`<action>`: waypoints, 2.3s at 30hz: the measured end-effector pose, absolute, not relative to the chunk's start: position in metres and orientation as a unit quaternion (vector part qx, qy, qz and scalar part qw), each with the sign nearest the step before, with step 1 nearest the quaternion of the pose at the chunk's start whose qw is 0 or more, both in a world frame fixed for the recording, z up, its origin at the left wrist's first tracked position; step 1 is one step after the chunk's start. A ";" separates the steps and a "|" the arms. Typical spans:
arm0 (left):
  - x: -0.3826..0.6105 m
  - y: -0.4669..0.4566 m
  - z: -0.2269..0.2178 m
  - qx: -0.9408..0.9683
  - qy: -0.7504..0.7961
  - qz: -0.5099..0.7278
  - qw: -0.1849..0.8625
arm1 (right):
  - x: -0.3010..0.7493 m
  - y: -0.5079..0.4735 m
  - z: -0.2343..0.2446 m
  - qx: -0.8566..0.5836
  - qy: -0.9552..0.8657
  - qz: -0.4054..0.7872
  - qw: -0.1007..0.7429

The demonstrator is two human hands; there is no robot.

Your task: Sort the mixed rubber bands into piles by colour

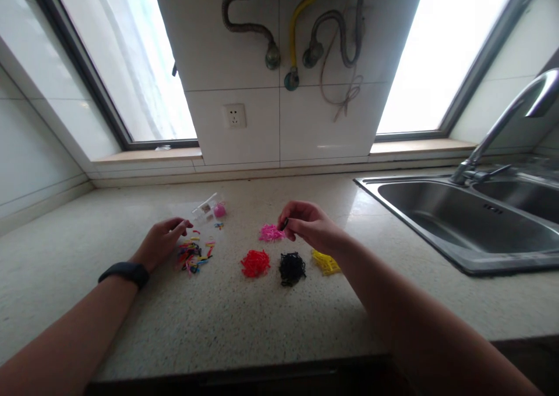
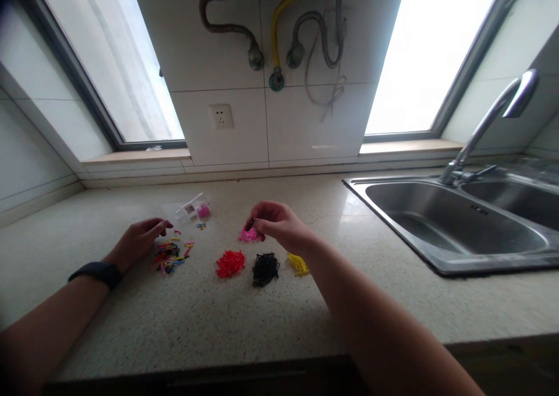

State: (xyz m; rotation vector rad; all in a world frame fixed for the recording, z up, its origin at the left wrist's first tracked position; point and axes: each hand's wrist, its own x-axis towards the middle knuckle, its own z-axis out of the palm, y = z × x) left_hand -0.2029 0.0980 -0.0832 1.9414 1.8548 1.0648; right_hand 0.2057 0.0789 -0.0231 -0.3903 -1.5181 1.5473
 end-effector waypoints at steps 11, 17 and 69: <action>-0.200 0.096 -0.081 0.673 0.642 0.346 0.121 | 0.210 0.069 -0.013 -0.108 -0.586 0.644 0.480; -0.199 0.094 -0.080 0.669 0.651 0.339 0.116 | 0.212 0.067 -0.009 -0.094 -0.593 0.646 0.472; -0.201 0.097 -0.081 0.733 0.645 0.216 0.016 | 0.247 0.101 -0.013 -0.365 -0.905 0.116 0.184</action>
